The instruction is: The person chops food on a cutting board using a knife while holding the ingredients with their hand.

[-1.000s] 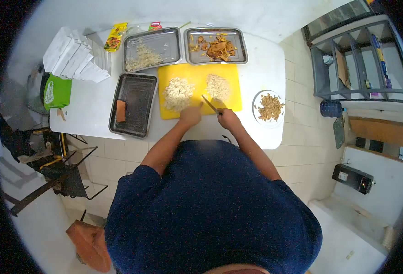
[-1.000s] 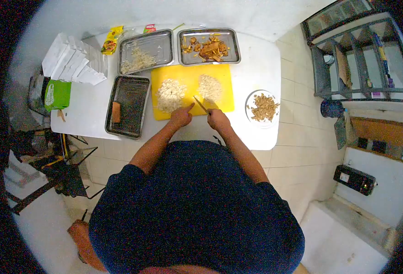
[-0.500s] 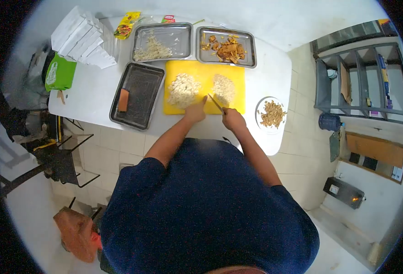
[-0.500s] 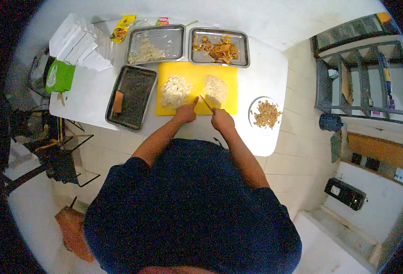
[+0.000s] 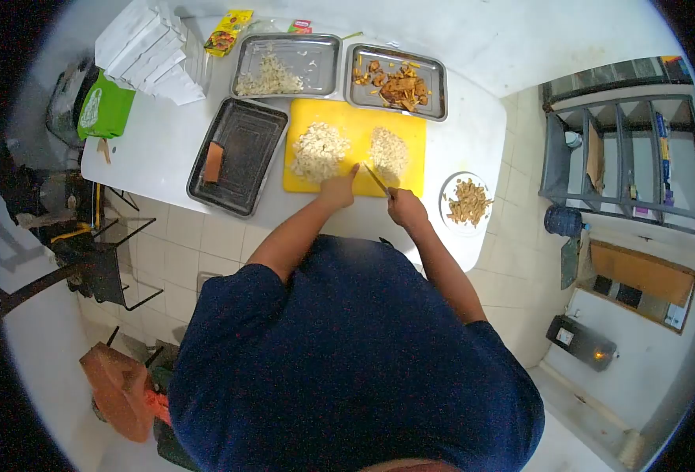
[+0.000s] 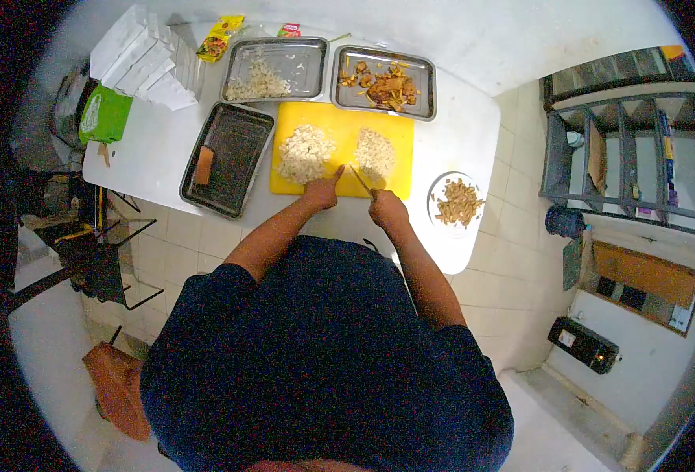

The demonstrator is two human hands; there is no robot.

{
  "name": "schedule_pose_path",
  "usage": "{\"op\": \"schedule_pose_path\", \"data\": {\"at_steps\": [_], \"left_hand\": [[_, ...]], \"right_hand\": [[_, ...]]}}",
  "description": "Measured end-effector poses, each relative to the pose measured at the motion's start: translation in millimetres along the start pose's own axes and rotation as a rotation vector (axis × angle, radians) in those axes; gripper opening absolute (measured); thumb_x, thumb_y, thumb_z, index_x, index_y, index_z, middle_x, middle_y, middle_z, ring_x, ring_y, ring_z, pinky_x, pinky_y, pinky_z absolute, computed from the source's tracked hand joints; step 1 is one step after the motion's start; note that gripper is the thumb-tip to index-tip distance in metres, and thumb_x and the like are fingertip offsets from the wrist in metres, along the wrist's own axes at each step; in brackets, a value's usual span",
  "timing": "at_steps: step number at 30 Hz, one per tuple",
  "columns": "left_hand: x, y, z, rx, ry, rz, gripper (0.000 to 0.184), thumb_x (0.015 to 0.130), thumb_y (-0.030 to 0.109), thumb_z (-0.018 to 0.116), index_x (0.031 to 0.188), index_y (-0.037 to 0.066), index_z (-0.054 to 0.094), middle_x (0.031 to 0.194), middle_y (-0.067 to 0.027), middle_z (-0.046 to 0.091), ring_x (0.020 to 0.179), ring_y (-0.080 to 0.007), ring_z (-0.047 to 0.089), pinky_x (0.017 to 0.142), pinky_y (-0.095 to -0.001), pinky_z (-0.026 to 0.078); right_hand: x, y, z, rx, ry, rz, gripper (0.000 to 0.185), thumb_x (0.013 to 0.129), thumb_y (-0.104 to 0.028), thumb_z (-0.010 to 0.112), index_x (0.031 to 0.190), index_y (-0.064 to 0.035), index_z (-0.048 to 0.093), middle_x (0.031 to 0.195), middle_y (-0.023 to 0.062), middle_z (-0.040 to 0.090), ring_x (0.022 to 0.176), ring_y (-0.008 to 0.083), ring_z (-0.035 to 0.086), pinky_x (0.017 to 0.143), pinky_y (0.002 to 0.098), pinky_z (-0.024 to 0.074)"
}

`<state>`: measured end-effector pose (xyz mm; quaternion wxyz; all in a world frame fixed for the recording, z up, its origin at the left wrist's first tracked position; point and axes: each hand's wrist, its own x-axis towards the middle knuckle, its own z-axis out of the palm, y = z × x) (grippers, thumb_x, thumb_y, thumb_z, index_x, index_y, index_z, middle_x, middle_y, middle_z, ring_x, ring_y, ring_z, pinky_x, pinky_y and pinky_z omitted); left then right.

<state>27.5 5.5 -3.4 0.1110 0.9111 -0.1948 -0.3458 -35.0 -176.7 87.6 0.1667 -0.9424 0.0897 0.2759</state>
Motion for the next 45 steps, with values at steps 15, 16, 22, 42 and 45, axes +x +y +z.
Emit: {"op": "schedule_pose_path", "data": {"at_steps": [15, 16, 22, 42, 45], "left_hand": [[-5.5, 1.4, -8.8, -0.004, -0.046, 0.012, 0.095, 0.075, 0.017, 0.058, 0.155, 0.025, 0.006, 0.099, -0.0164, 0.068, 0.089, -0.0309, 0.068, 0.076, -0.0451, 0.053], [-5.6, 0.3, -8.6, -0.011, -0.047, 0.014, 0.095, 0.075, 0.017, 0.057, 0.155, 0.025, 0.006, 0.099, -0.0169, 0.068, 0.089, -0.0313, 0.068, 0.076, -0.0458, 0.053], [-2.9, -5.4, -4.7, -0.057, -0.035, 0.042, 0.096, 0.076, 0.016, 0.057, 0.155, 0.026, 0.005, 0.1, -0.019, 0.068, 0.089, -0.034, 0.068, 0.078, -0.0477, 0.053], [-9.3, -2.5, -12.6, -0.066, -0.034, 0.04, 0.093, 0.078, 0.014, 0.056, 0.155, 0.025, 0.005, 0.098, -0.0207, 0.067, 0.09, -0.0354, 0.067, 0.081, -0.0469, 0.053], [-9.5, -3.8, -12.9, -0.065, -0.039, 0.035, 0.092, 0.078, 0.014, 0.055, 0.155, 0.025, 0.005, 0.098, -0.0208, 0.067, 0.089, -0.0357, 0.067, 0.081, -0.0469, 0.053]], "right_hand": [[3.3, -3.1, 13.2, 0.066, 0.052, -0.01, 0.032, 0.087, -0.016, 0.049, 0.113, -0.007, 0.065, 0.094, 0.0248, 0.067, 0.089, 0.0407, 0.066, 0.081, 0.048, 0.0531], [4.0, -5.7, 13.9, 0.091, 0.073, -0.01, 0.032, 0.087, -0.017, 0.05, 0.113, -0.007, 0.065, 0.093, 0.025, 0.067, 0.088, 0.0415, 0.066, 0.081, 0.048, 0.0527], [6.6, -3.9, 34.7, 0.15, 0.159, -0.061, 0.032, 0.087, -0.017, 0.051, 0.114, -0.0072, 0.065, 0.091, 0.0259, 0.067, 0.085, 0.042, 0.065, 0.08, 0.0485, 0.0524], [17.0, 11.3, 46.9, 0.229, 0.183, -0.032, 0.031, 0.088, -0.019, 0.054, 0.116, -0.0083, 0.064, 0.093, 0.0255, 0.066, 0.089, 0.0412, 0.064, 0.08, 0.047, 0.0516], [14.7, 3.8, 38.8, 0.256, 0.16, -0.006, 0.033, 0.089, -0.019, 0.055, 0.119, -0.0093, 0.064, 0.093, 0.0261, 0.066, 0.089, 0.0418, 0.064, 0.08, 0.0468, 0.0518]]}}
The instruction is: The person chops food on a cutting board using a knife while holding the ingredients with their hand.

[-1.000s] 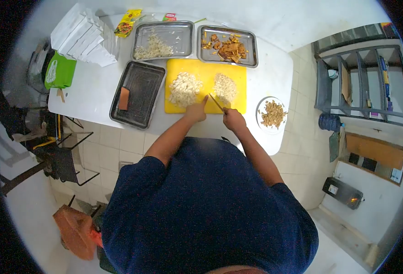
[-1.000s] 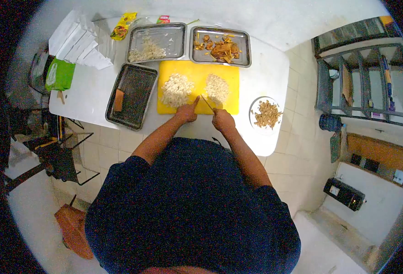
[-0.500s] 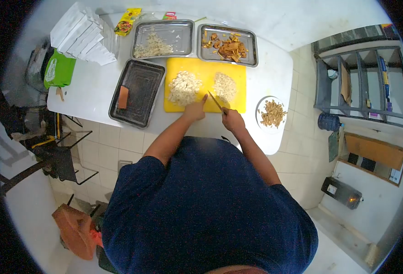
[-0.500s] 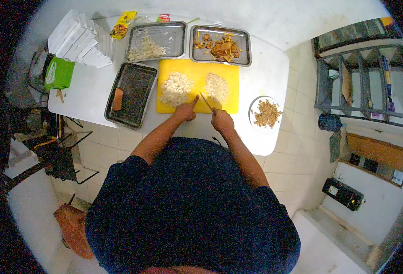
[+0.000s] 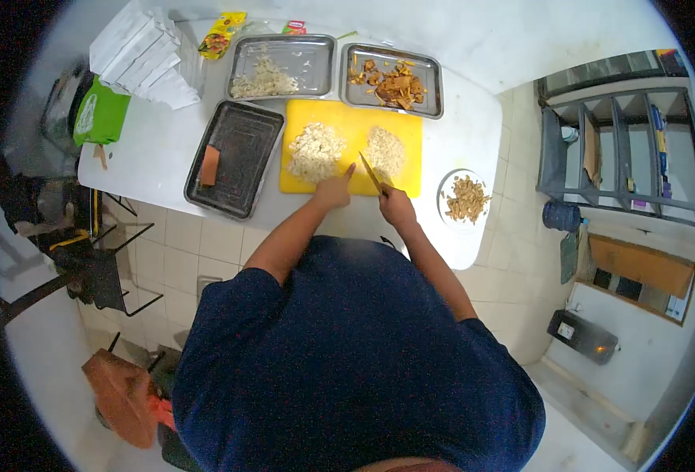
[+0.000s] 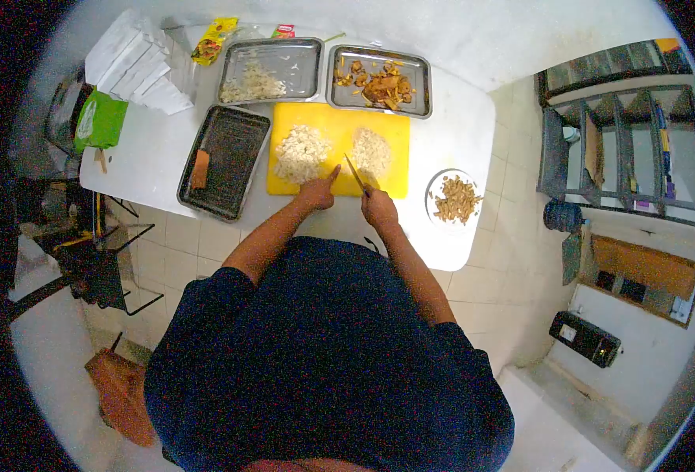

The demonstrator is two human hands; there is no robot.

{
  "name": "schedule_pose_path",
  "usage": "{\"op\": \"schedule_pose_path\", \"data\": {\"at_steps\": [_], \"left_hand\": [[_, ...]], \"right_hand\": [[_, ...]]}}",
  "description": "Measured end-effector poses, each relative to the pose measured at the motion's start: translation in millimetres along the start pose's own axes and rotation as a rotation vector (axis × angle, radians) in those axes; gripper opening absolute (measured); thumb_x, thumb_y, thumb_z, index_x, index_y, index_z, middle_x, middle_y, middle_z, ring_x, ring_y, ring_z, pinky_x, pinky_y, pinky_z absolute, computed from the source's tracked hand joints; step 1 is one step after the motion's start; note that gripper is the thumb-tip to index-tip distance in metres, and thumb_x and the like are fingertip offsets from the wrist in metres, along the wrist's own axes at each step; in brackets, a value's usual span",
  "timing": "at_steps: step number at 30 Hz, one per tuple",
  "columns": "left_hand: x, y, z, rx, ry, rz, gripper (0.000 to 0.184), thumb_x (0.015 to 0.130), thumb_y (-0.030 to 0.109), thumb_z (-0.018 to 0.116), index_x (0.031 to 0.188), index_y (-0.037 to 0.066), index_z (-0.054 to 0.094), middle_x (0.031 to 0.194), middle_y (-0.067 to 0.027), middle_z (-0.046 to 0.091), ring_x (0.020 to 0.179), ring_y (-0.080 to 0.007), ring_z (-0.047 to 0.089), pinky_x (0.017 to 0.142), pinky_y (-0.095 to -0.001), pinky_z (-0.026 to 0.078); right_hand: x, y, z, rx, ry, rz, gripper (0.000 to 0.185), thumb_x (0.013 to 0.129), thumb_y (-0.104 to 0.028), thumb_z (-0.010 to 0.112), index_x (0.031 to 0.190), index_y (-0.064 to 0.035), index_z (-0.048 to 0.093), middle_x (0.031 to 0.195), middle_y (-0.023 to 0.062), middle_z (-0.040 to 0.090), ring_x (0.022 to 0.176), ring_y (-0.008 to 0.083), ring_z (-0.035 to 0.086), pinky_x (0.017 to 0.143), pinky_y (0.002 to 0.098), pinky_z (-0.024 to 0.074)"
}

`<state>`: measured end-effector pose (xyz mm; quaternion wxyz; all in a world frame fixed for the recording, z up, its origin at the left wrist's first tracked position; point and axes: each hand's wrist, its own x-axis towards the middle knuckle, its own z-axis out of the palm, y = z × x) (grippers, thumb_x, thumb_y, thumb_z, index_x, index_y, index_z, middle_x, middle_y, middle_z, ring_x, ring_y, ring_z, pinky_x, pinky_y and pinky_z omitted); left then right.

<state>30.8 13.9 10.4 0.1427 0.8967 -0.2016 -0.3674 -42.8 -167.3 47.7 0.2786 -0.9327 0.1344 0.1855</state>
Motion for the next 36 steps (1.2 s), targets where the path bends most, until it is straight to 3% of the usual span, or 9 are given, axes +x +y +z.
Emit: {"op": "schedule_pose_path", "data": {"at_steps": [5, 17, 20, 23, 26, 29, 32, 35, 36], "left_hand": [[5.6, -8.2, 13.2, 0.017, 0.07, 0.046, 0.091, 0.078, 0.014, 0.053, 0.155, 0.024, 0.004, 0.096, -0.0206, 0.067, 0.087, -0.0357, 0.067, 0.079, -0.0468, 0.053], [3.6, -10.2, 10.4, 0.026, 0.041, 0.049, 0.091, 0.078, 0.014, 0.054, 0.155, 0.025, 0.006, 0.096, -0.0214, 0.067, 0.086, -0.0349, 0.068, 0.077, -0.0457, 0.054], [8.3, -9.4, 14.5, 0.037, 0.034, 0.027, 0.092, 0.078, 0.015, 0.054, 0.155, 0.025, 0.006, 0.096, -0.022, 0.067, 0.086, -0.036, 0.067, 0.077, -0.0456, 0.054], [6.1, -11.3, 13.2, 0.034, 0.054, 0.058, 0.092, 0.078, 0.015, 0.054, 0.155, 0.026, 0.004, 0.098, -0.0225, 0.067, 0.088, -0.0358, 0.067, 0.078, -0.0457, 0.054], [3.9, -11.8, 3.1, 0.037, -0.031, 0.059, 0.094, 0.078, 0.015, 0.053, 0.155, 0.025, 0.0, 0.102, -0.0234, 0.066, 0.091, -0.0361, 0.067, 0.079, -0.0466, 0.053], [-2.3, -12.3, -0.3, -0.02, -0.036, 0.039, 0.095, 0.078, 0.015, 0.052, 0.154, 0.023, -0.003, 0.105, -0.0249, 0.066, 0.094, -0.0369, 0.067, 0.081, -0.0468, 0.053], [-3.4, -15.1, 0.8, -0.027, -0.036, 0.077, 0.096, 0.079, 0.016, 0.052, 0.154, 0.021, -0.007, 0.107, -0.0261, 0.065, 0.096, -0.0379, 0.066, 0.085, -0.0472, 0.052], [0.3, -15.7, 5.2, -0.027, -0.039, 0.057, 0.096, 0.08, 0.017, 0.053, 0.153, 0.019, -0.01, 0.107, -0.027, 0.064, 0.097, -0.0389, 0.065, 0.087, -0.0467, 0.051], [0.9, -15.5, 7.3, -0.057, -0.03, 0.046, 0.097, 0.08, 0.018, 0.053, 0.153, 0.018, -0.01, 0.107, -0.0271, 0.064, 0.097, -0.0394, 0.065, 0.086, -0.0468, 0.051]], "right_hand": [[-16.8, 15.7, 28.1, -0.048, 0.125, -0.104, 0.032, 0.091, -0.023, 0.053, 0.119, -0.0094, 0.061, 0.085, 0.0259, 0.066, 0.079, 0.0419, 0.065, 0.074, 0.0504, 0.0532], [-12.1, 19.4, 34.6, -0.006, 0.044, -0.068, 0.035, 0.09, -0.022, 0.055, 0.123, -0.0078, 0.059, 0.095, 0.0276, 0.065, 0.089, 0.0426, 0.064, 0.079, 0.0513, 0.0514], [0.4, 20.3, 32.3, 0.017, 0.072, -0.148, 0.032, 0.087, -0.016, 0.058, 0.117, -0.0025, 0.061, 0.095, 0.0252, 0.067, 0.09, 0.0414, 0.065, 0.08, 0.0462, 0.0519], [13.7, 2.6, 13.4, 0.01, -0.037, -0.121, 0.03, 0.088, -0.017, 0.058, 0.114, -0.0011, 0.061, 0.095, 0.025, 0.067, 0.088, 0.0403, 0.066, 0.08, 0.0452, 0.0519], [10.4, -11.4, 3.4, 0.131, -0.083, -0.047, 0.03, 0.089, -0.02, 0.061, 0.111, 0.0006, 0.061, 0.089, 0.0224, 0.068, 0.079, 0.035, 0.068, 0.071, 0.0421, 0.0536], [9.5, 22.1, 25.0, 0.099, 0.116, -0.212, 0.03, 0.09, -0.023, 0.061, 0.106, 0.0017, 0.06, 0.08, 0.0183, 0.067, 0.065, 0.0281, 0.065, 0.057, 0.0379, 0.0519], [0.3, 30.1, 15.7, 0.211, -0.094, 0.003, 0.03, 0.09, -0.026, 0.061, 0.099, 0.0031, 0.059, 0.076, 0.0173, 0.064, 0.06, 0.0289, 0.061, 0.055, 0.0376, 0.05], [-14.5, 23.6, 2.6, 0.236, -0.216, 0.088, 0.038, 0.091, -0.032, 0.058, 0.107, 0.0032, 0.062, 0.101, 0.0267, 0.065, 0.096, 0.0421, 0.063, 0.085, 0.0459, 0.0499], [-15.8, 28.8, 6.2, 0.197, -0.21, 0.048, 0.038, 0.091, -0.032, 0.058, 0.106, 0.0027, 0.062, 0.102, 0.0267, 0.065, 0.097, 0.0421, 0.062, 0.086, 0.046, 0.0495]]}}
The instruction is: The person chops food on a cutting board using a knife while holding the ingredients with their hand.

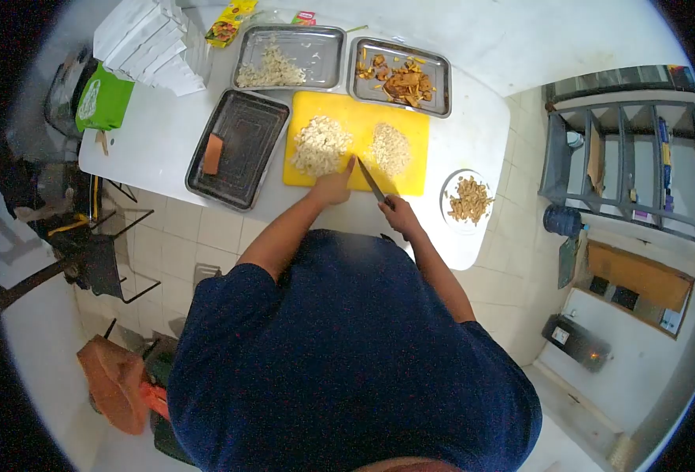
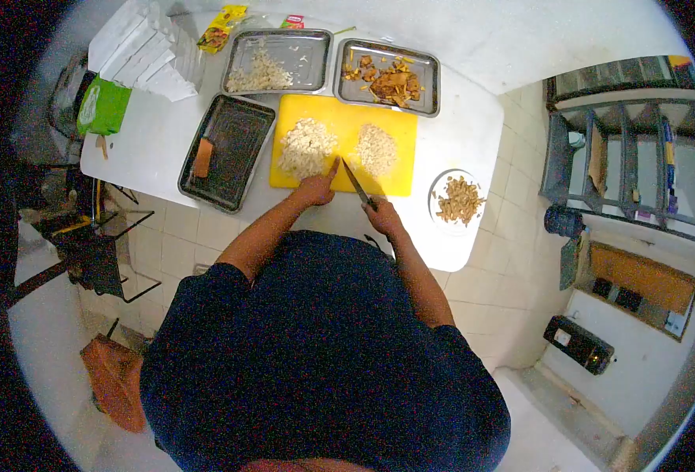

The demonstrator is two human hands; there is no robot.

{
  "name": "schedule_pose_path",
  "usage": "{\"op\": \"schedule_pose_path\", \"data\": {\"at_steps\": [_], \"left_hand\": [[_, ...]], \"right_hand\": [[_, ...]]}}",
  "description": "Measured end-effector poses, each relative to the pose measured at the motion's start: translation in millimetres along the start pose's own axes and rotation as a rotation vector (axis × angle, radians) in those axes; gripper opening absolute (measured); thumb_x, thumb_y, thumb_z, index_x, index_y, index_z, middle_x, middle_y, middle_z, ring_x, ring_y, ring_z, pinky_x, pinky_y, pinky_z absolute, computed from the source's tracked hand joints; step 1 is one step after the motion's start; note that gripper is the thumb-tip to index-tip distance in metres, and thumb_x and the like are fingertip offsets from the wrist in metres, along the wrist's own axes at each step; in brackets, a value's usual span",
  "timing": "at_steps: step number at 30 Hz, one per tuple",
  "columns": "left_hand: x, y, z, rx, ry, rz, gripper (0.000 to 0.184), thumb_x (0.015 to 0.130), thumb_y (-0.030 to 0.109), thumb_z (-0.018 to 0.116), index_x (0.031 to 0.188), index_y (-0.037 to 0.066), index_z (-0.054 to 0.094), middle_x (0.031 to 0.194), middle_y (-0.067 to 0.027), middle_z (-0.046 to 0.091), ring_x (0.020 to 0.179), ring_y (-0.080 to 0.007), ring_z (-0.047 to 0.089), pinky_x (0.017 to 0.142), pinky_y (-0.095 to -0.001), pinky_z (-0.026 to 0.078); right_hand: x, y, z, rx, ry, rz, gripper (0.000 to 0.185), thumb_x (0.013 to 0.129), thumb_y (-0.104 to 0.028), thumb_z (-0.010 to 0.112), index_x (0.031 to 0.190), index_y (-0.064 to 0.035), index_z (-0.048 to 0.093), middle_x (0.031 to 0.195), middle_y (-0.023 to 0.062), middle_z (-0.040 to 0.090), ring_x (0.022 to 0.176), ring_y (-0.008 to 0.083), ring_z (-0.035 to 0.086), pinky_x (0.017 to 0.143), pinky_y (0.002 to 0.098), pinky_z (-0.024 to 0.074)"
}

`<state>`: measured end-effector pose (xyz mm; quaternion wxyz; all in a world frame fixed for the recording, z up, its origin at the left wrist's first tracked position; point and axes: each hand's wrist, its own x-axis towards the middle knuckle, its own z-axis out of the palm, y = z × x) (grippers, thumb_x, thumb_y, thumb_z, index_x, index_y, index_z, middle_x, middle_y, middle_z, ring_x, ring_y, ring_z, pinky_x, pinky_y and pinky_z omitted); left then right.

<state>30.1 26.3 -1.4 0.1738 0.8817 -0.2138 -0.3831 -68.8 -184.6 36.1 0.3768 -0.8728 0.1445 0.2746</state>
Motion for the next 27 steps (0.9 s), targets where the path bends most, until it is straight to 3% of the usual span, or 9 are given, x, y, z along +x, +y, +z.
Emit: {"op": "schedule_pose_path", "data": {"at_steps": [2, 5, 6, 8, 11, 14, 20, 23, 27], "left_hand": [[0.9, -2.9, 3.6, -0.042, 0.018, -0.021, 0.097, 0.08, 0.019, 0.054, 0.153, 0.016, -0.011, 0.107, -0.0273, 0.064, 0.096, -0.0404, 0.065, 0.085, -0.047, 0.051], [4.6, -13.7, 18.5, -0.024, 0.109, 0.065, 0.097, 0.08, 0.019, 0.054, 0.152, 0.013, -0.011, 0.102, -0.028, 0.065, 0.091, -0.0418, 0.065, 0.084, -0.0474, 0.051], [0.9, -13.6, 16.5, -0.021, 0.086, 0.056, 0.097, 0.081, 0.019, 0.054, 0.152, 0.012, -0.011, 0.099, -0.028, 0.065, 0.089, -0.042, 0.065, 0.083, -0.0478, 0.051], [-6.2, -6.4, 7.1, -0.013, 0.041, 0.041, 0.096, 0.081, 0.019, 0.053, 0.152, 0.011, -0.01, 0.094, -0.028, 0.066, 0.085, -0.0424, 0.065, 0.082, -0.0487, 0.051], [-0.6, -6.1, 14.6, -0.005, 0.051, 0.031, 0.095, 0.081, 0.019, 0.053, 0.153, 0.015, -0.008, 0.086, -0.0276, 0.066, 0.079, -0.0427, 0.065, 0.079, -0.0498, 0.051], [-11.2, 8.8, 5.9, 0.001, 0.089, 0.044, 0.094, 0.082, 0.017, 0.054, 0.154, 0.022, -0.007, 0.086, -0.0264, 0.066, 0.077, -0.0423, 0.065, 0.074, -0.0499, 0.051], [-5.0, 26.1, -4.5, 0.089, 0.35, 0.429, 0.091, 0.08, 0.011, 0.054, 0.154, 0.03, 0.004, 0.084, -0.0239, 0.066, 0.075, -0.0399, 0.065, 0.07, -0.0487, 0.052], [-4.3, 41.4, -28.3, 0.046, 0.31, 0.4, 0.089, 0.08, 0.012, 0.055, 0.154, 0.026, 0.008, 0.081, -0.0238, 0.065, 0.073, -0.0393, 0.065, 0.069, -0.0493, 0.052], [13.8, 44.0, -30.2, -0.118, 0.22, 0.106, 0.088, 0.081, 0.016, 0.053, 0.154, 0.017, 0.004, 0.086, -0.0263, 0.065, 0.073, -0.0412, 0.064, 0.069, -0.0497, 0.052]], "right_hand": [[6.7, 20.5, 15.2, -0.07, 0.013, -0.075, 0.037, 0.091, -0.033, 0.058, 0.105, 0.0018, 0.063, 0.104, 0.0268, 0.064, 0.099, 0.0422, 0.062, 0.087, 0.0463, 0.0489], [17.1, 39.1, 24.9, -0.009, 0.17, -0.195, 0.035, 0.091, -0.031, 0.059, 0.095, 0.0042, 0.06, 0.084, 0.0241, 0.065, 0.079, 0.034, 0.064, 0.072, 0.0434, 0.0488], [18.6, 37.0, 23.6, 0.026, 0.232, -0.148, 0.035, 0.092, -0.028, 0.059, 0.094, 0.0064, 0.061, 0.087, 0.0252, 0.066, 0.082, 0.0357, 0.064, 0.075, 0.0431, 0.0494], [29.9, 42.6, 15.3, 0.024, 0.262, -0.195, 0.033, 0.092, -0.027, 0.06, 0.093, 0.0052, 0.06, 0.076, 0.0197, 0.064, 0.066, 0.0295, 0.063, 0.062, 0.0395, 0.0498], [14.3, 3.7, -9.9, 0.457, 0.002, 0.106, 0.025, 0.094, -0.03, 0.059, 0.087, -0.0067, 0.055, 0.059, -0.0001, 0.048, 0.043, 0.0092, 0.043, 0.038, 0.0259, 0.0329], [11.9, -7.4, -11.0, 0.731, -0.098, 0.152, 0.024, 0.094, -0.03, 0.059, 0.085, -0.0079, 0.054, 0.059, -0.0008, 0.046, 0.043, 0.0102, 0.041, 0.038, 0.0264, 0.0335], [-12.7, -22.3, -34.4, 0.838, -0.252, 0.165, 0.023, 0.096, -0.03, 0.058, 0.088, -0.009, 0.053, 0.059, -0.0017, 0.044, 0.042, 0.0084, 0.039, 0.037, 0.0249, 0.0312], [-31.6, -23.6, -60.4, 0.867, -0.264, 0.147, 0.023, 0.096, -0.03, 0.057, 0.089, -0.0088, 0.054, 0.059, -0.0021, 0.044, 0.041, 0.0072, 0.038, 0.037, 0.0238, 0.03], [-49.6, -15.3, -72.2, 0.841, -0.17, 0.154, 0.023, 0.094, -0.031, 0.06, 0.089, -0.0081, 0.056, 0.058, -0.001, 0.048, 0.042, 0.008, 0.04, 0.037, 0.0253, 0.0317]]}}
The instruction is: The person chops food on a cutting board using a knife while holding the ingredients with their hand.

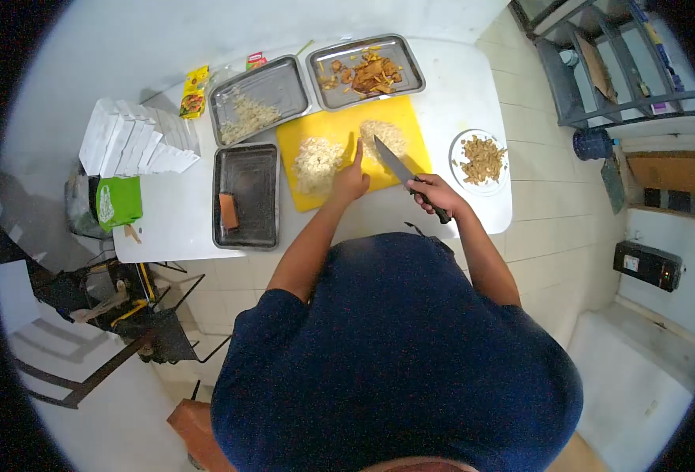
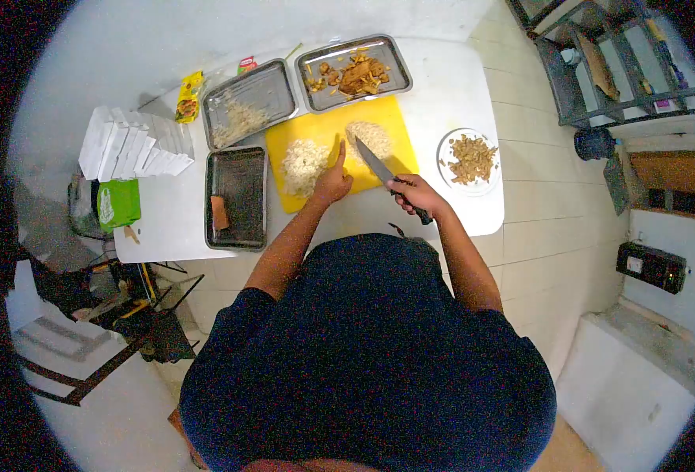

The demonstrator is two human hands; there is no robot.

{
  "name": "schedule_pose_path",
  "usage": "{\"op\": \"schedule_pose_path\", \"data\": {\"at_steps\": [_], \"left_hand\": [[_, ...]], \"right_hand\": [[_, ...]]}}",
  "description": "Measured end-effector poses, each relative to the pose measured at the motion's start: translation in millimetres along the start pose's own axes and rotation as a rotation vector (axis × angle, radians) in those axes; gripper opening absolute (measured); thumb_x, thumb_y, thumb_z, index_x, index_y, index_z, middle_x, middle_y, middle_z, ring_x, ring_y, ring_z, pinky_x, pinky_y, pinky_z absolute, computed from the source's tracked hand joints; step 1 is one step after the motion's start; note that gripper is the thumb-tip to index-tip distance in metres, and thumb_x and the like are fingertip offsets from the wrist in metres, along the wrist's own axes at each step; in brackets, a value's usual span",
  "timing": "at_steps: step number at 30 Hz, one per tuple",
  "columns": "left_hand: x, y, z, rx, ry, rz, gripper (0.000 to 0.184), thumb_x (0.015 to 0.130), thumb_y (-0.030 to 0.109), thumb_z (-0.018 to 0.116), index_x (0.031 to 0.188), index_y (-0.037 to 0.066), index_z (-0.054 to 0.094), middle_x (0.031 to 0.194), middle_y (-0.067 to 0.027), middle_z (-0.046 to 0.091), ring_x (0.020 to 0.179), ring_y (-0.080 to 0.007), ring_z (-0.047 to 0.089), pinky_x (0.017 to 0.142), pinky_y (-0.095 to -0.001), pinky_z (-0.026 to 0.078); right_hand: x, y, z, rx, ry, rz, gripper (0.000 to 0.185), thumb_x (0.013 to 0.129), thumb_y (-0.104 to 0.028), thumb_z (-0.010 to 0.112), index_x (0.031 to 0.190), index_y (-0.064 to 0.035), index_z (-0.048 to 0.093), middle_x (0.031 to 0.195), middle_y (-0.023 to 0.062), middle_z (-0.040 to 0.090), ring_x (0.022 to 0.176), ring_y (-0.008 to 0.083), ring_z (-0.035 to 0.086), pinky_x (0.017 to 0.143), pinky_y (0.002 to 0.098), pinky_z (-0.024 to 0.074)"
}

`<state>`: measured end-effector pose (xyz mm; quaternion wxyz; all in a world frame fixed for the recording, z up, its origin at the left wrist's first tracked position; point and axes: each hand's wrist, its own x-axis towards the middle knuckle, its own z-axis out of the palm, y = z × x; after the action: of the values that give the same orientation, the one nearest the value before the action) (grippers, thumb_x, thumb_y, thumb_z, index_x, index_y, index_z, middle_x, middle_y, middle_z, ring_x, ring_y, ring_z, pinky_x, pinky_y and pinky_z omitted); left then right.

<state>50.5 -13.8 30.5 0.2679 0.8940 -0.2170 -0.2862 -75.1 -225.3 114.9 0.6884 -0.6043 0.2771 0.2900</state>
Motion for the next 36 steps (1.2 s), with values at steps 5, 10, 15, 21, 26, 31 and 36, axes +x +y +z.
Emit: {"op": "schedule_pose_path", "data": {"at_steps": [5, 10, 15, 21, 26, 31, 36], "left_hand": [[-13.0, 13.1, 7.6, -0.044, 0.491, 0.337, 0.087, 0.077, 0.011, 0.054, 0.154, 0.019, 0.014, 0.128, -0.0299, 0.048, 0.113, -0.0444, 0.051, 0.095, -0.0512, 0.043], [-39.2, 16.8, 12.3, 0.313, 0.137, 0.541, 0.082, 0.073, 0.007, 0.057, 0.15, 0.008, 0.028, 0.149, -0.0193, 0.032, 0.141, -0.0414, 0.024, 0.113, -0.0524, 0.025], [-41.9, -5.6, 17.3, 0.368, 0.316, 0.211, 0.082, 0.076, 0.012, 0.058, 0.15, 0.002, 0.023, 0.155, -0.0218, 0.02, 0.143, -0.0401, 0.02, 0.113, -0.0544, 0.022], [-36.0, -23.3, 5.2, 0.379, 0.277, 0.221, 0.083, 0.083, 0.023, 0.059, 0.15, -0.002, 0.016, 0.157, -0.0231, 0.012, 0.146, -0.0379, 0.014, 0.114, -0.0538, 0.02], [-8.5, -32.0, 31.8, 0.352, 0.19, 0.264, 0.086, 0.087, 0.032, 0.057, 0.15, -0.003, 0.013, 0.158, -0.0218, 0.01, 0.147, -0.0343, 0.009, 0.117, -0.0504, 0.014], [5.0, -17.7, 48.9, 0.392, 0.222, 0.109, 0.086, 0.089, 0.041, 0.056, 0.15, -0.004, 0.014, 0.158, -0.0216, 0.01, 0.148, -0.0321, 0.004, 0.119, -0.0473, 0.005], [-1.8, -12.1, 58.7, 0.381, 0.274, 0.093, 0.084, 0.09, 0.043, 0.054, 0.148, -0.007, 0.019, 0.158, -0.0225, 0.011, 0.148, -0.0321, 0.005, 0.118, -0.0486, 0.007]], "right_hand": [[22.4, 36.9, -2.5, -0.274, 0.227, -0.162, 0.038, 0.093, -0.027, 0.058, 0.122, -0.002, 0.061, 0.078, 0.0101, 0.066, 0.054, 0.014, 0.053, 0.052, 0.0279, 0.0455], [16.2, 29.5, 23.1, -0.668, 0.285, -0.387, 0.044, 0.089, -0.023, 0.062, 0.128, -0.0035, 0.055, 0.106, 0.0189, 0.069, 0.095, 0.0316, 0.067, 0.082, 0.0393, 0.0522], [6.1, 14.4, 33.1, -0.776, 0.3, -0.241, 0.039, 0.092, -0.022, 0.057, 0.124, -0.0025, 0.051, 0.097, 0.0172, 0.069, 0.084, 0.0278, 0.065, 0.076, 0.0376, 0.0517], [38.0, 37.8, 3.2, -0.166, 0.271, -0.134, 0.029, 0.098, -0.03, 0.048, 0.112, -0.0047, 0.053, 0.077, 0.0065, 0.063, 0.056, 0.0117, 0.054, 0.049, 0.0274, 0.045], [51.2, 42.5, -16.9, -0.203, 0.442, -0.128, 0.026, 0.098, -0.03, 0.05, 0.105, -0.0051, 0.054, 0.067, 0.0033, 0.056, 0.048, 0.0098, 0.049, 0.04, 0.025, 0.0389], [41.9, 57.3, -16.0, -0.597, 0.468, -0.277, 0.028, 0.097, -0.027, 0.052, 0.107, -0.0011, 0.052, 0.072, 0.0164, 0.061, 0.063, 0.0246, 0.059, 0.058, 0.0378, 0.0475], [47.3, 55.5, 1.8, -0.973, 0.425, -0.207, 0.03, 0.098, -0.027, 0.047, 0.109, 0.0, 0.044, 0.083, 0.0291, 0.063, 0.079, 0.0449, 0.063, 0.071, 0.0515, 0.0489]]}}
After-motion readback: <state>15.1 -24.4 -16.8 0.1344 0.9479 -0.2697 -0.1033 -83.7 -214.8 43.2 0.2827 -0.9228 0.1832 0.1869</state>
